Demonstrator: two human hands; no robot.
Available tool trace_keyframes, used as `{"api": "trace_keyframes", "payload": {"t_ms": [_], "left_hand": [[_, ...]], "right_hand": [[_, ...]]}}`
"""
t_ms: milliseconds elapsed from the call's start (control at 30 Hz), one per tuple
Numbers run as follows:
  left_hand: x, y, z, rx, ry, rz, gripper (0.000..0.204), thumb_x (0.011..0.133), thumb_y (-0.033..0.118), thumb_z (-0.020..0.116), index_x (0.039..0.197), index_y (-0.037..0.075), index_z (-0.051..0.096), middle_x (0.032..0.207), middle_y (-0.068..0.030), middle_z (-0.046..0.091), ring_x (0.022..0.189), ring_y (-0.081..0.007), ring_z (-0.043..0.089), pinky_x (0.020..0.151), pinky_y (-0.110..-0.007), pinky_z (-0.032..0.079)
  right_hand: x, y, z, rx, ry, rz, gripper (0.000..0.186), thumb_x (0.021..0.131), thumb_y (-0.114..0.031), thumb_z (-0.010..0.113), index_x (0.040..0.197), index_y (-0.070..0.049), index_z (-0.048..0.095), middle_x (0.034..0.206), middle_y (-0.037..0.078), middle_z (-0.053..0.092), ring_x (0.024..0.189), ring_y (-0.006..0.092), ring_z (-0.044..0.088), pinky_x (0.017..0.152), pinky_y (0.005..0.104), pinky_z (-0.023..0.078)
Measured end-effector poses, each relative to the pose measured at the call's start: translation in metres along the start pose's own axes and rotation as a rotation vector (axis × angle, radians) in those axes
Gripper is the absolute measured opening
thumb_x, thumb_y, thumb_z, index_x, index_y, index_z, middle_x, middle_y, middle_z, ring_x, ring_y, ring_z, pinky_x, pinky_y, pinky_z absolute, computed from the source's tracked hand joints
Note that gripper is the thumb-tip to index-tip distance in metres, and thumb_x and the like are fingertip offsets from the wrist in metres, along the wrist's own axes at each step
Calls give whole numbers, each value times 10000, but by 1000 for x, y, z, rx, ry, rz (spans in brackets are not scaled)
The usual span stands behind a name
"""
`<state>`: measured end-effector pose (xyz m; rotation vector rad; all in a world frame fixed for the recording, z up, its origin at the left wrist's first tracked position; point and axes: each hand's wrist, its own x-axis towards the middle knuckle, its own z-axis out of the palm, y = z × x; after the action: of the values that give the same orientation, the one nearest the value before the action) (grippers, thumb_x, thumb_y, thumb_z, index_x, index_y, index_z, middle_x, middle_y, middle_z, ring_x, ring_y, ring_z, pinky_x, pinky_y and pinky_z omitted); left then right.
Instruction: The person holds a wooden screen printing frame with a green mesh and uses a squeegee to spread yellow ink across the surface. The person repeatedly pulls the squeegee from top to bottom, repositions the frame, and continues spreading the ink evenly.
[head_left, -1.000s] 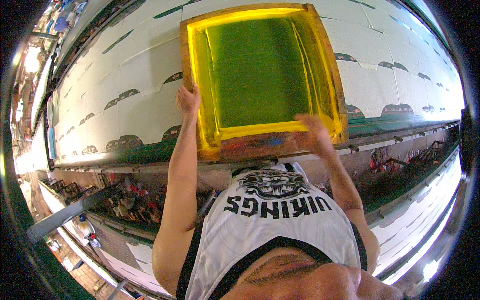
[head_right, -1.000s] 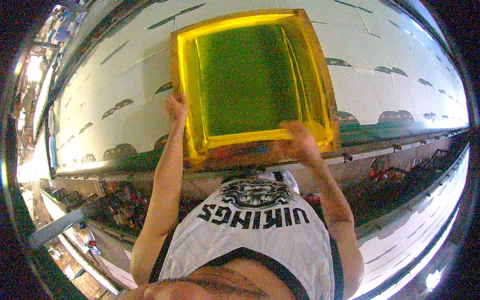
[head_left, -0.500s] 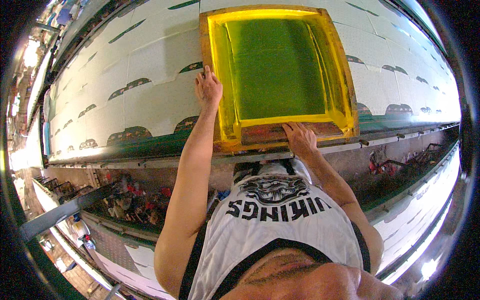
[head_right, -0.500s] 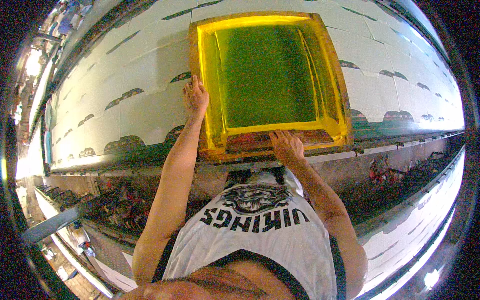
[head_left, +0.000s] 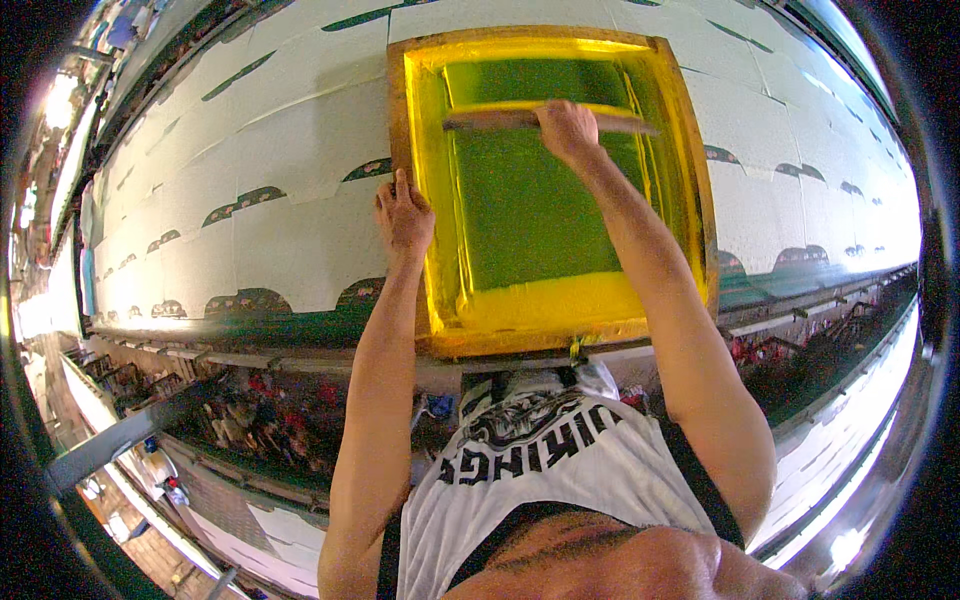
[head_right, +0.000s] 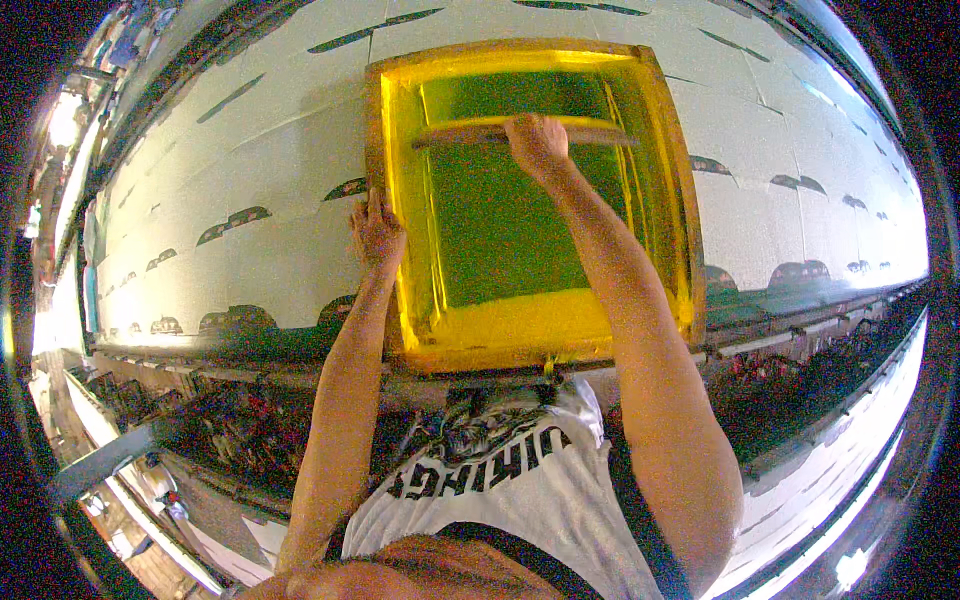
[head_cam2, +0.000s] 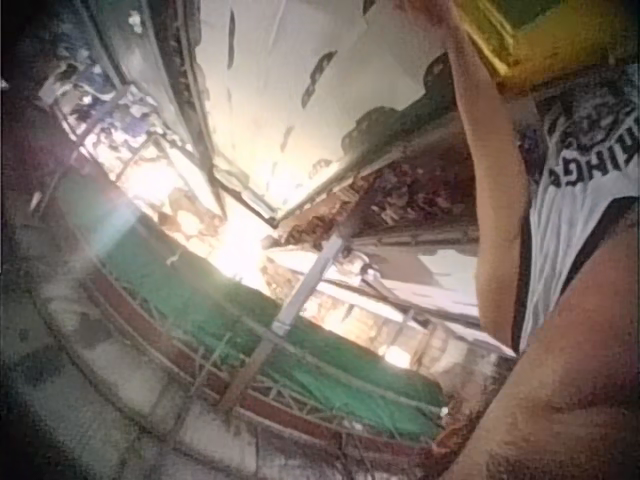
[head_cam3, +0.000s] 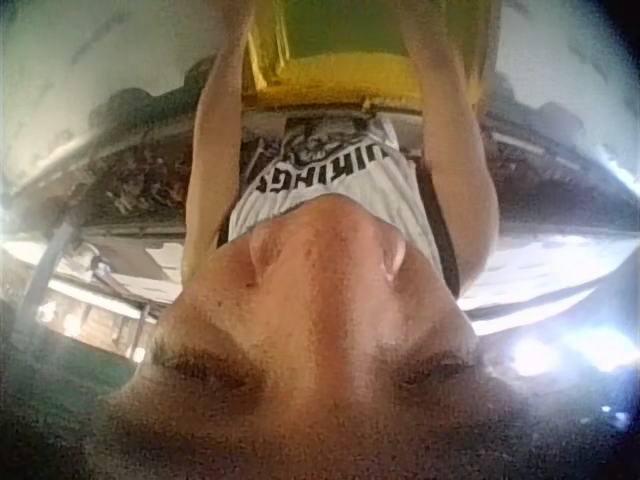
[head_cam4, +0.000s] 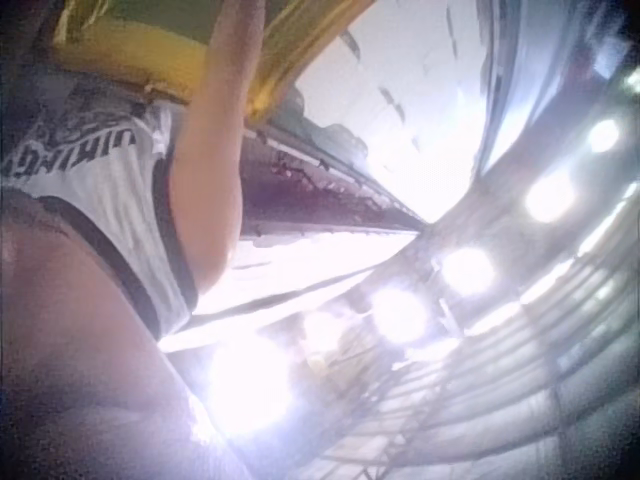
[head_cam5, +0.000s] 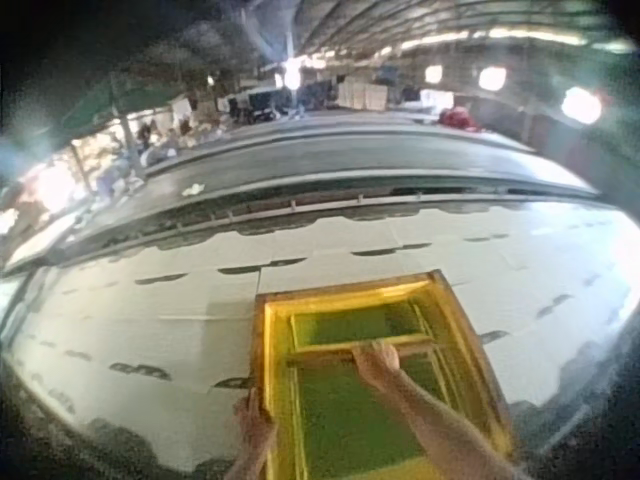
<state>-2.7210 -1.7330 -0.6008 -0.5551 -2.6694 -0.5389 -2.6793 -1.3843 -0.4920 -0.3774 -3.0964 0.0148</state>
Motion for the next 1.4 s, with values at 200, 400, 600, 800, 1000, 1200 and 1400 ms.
{"api": "trace_keyframes", "payload": {"t_ms": [200,400,600,800,1000,1200,1400], "left_hand": [[4,8,-2,-5,13,-11,476,1017,186,648,1464,23,631,1209,-208,680,1134,-412,633,1048,-534,505],[-12,-1,-5,-27,15,-93,371,991,146,638,1343,35,669,1164,-210,703,1095,-431,651,1001,-543,524],[-4,4,-21,-68,68,-99,422,964,164,664,1373,60,658,1146,-185,715,1097,-419,655,928,-543,573],[-6,20,-25,-53,43,-194,453,980,210,668,1404,48,664,1161,-202,699,1080,-426,660,918,-544,591],[-3,11,-12,-69,39,-163,453,1009,247,634,1420,59,658,1242,-192,679,1175,-403,634,997,-530,559],[-14,8,-29,-110,97,-186,446,1015,240,632,1414,43,666,1244,-214,704,1131,-432,662,963,-560,580],[-19,0,-11,-111,115,-143,429,1005,247,659,1394,67,662,1178,-200,675,1129,-407,642,952,-549,568]], "right_hand": [[139,56,15,-17,-6,-48,267,929,-201,663,1150,-145,800,1042,215,799,987,413,791,824,567,647],[179,38,-24,139,59,-335,268,965,-239,680,1082,-20,779,1056,273,779,1004,450,770,887,575,613],[193,43,-15,54,-86,-222,400,1016,-330,656,1241,-12,748,1163,277,764,1097,460,747,943,580,598],[169,57,-10,10,-221,-305,375,953,-303,666,1173,-25,789,1179,280,765,1081,476,751,932,586,601],[37,24,-5,4,-300,-219,350,947,-341,664,1124,-77,811,1124,252,779,1044,470,755,922,579,615],[-151,-16,-5,88,-163,-243,392,862,-78,667,1215,-146,823,1109,206,793,1031,429,754,894,553,604],[-299,-54,1,92,-290,-40,465,817,-33,671,1231,-190,812,1089,190,783,1036,441,742,855,570,584]]}}
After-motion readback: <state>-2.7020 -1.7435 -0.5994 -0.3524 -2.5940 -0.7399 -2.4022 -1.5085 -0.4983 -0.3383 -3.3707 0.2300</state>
